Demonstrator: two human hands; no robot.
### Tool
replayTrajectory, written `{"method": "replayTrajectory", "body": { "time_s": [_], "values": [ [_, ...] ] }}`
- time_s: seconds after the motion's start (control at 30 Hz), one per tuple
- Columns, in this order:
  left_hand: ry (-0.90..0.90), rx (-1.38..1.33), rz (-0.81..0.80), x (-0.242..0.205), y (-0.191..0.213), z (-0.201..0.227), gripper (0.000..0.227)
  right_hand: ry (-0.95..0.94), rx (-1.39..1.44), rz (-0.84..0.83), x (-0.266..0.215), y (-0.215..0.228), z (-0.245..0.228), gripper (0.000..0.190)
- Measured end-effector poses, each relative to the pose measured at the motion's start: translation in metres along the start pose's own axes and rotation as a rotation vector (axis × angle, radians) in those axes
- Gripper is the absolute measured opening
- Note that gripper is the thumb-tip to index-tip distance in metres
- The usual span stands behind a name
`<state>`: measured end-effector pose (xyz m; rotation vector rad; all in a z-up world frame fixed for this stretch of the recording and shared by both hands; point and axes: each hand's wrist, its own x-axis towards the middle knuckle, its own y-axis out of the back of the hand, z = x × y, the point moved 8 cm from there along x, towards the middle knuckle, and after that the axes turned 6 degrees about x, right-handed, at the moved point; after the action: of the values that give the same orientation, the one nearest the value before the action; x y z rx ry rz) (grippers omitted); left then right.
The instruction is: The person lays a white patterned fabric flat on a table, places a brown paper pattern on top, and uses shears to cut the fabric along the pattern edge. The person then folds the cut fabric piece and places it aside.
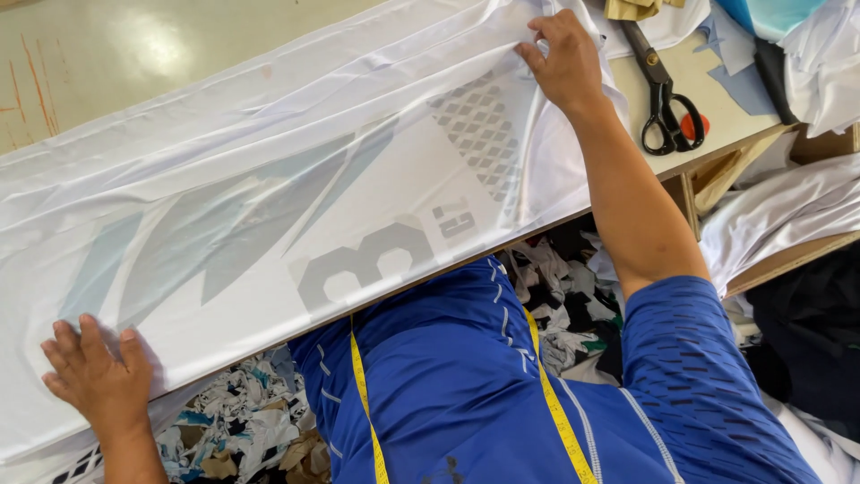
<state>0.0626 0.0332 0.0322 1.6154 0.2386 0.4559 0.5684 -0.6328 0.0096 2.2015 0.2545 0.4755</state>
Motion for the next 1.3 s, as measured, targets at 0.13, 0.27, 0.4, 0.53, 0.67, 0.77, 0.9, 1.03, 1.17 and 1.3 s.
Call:
{"method": "replayTrajectory", "body": {
  "time_s": [0.13, 0.27, 0.4, 0.53, 0.67, 0.77, 0.9, 1.03, 1.17, 1.3],
  "values": [
    [-0.094, 0.197, 0.156, 0.035, -0.001, 0.008, 0.03, 0.125, -0.15, -0.018, -0.007, 0.001, -0.015, 0.037],
    [-0.256, -0.104, 0.319, 0.115, -0.008, 0.081, 0.03, 0.195, -0.092, -0.073, 0.005, -0.011, -0.03, 0.036],
    [-0.413, -0.31, 0.259, 0.173, -0.007, 0.182, 0.032, 0.127, -0.036, -0.127, 0.019, -0.023, -0.026, 0.014],
    [-0.421, -0.238, 0.147, 0.19, -0.026, 0.207, 0.019, 0.096, 0.02, -0.082, 0.018, -0.009, -0.026, 0.008],
    [-0.466, -0.159, 0.245, 0.196, -0.023, 0.203, 0.005, 0.134, 0.059, -0.066, 0.015, -0.003, -0.031, 0.009],
    [-0.43, -0.166, 0.273, 0.201, -0.015, 0.2, 0.012, 0.173, 0.076, -0.059, 0.017, -0.006, -0.036, 0.009],
    [-0.379, -0.193, 0.257, 0.209, -0.016, 0.203, 0.018, 0.216, 0.037, -0.009, 0.018, -0.013, -0.036, 0.012],
    [-0.307, -0.278, 0.194, 0.182, -0.001, 0.221, 0.03, 0.363, -0.1, 0.167, -0.013, -0.009, -0.061, 0.034],
    [-0.52, -0.164, 0.309, 0.12, 0.016, 0.272, 0.033, 0.414, -0.009, 0.049, -0.089, -0.039, -0.107, 0.049],
    [-0.585, -0.081, 0.287, 0.089, -0.012, 0.278, 0.056, 0.354, -0.067, -0.086, -0.153, -0.051, -0.129, 0.067]
  ]
}}
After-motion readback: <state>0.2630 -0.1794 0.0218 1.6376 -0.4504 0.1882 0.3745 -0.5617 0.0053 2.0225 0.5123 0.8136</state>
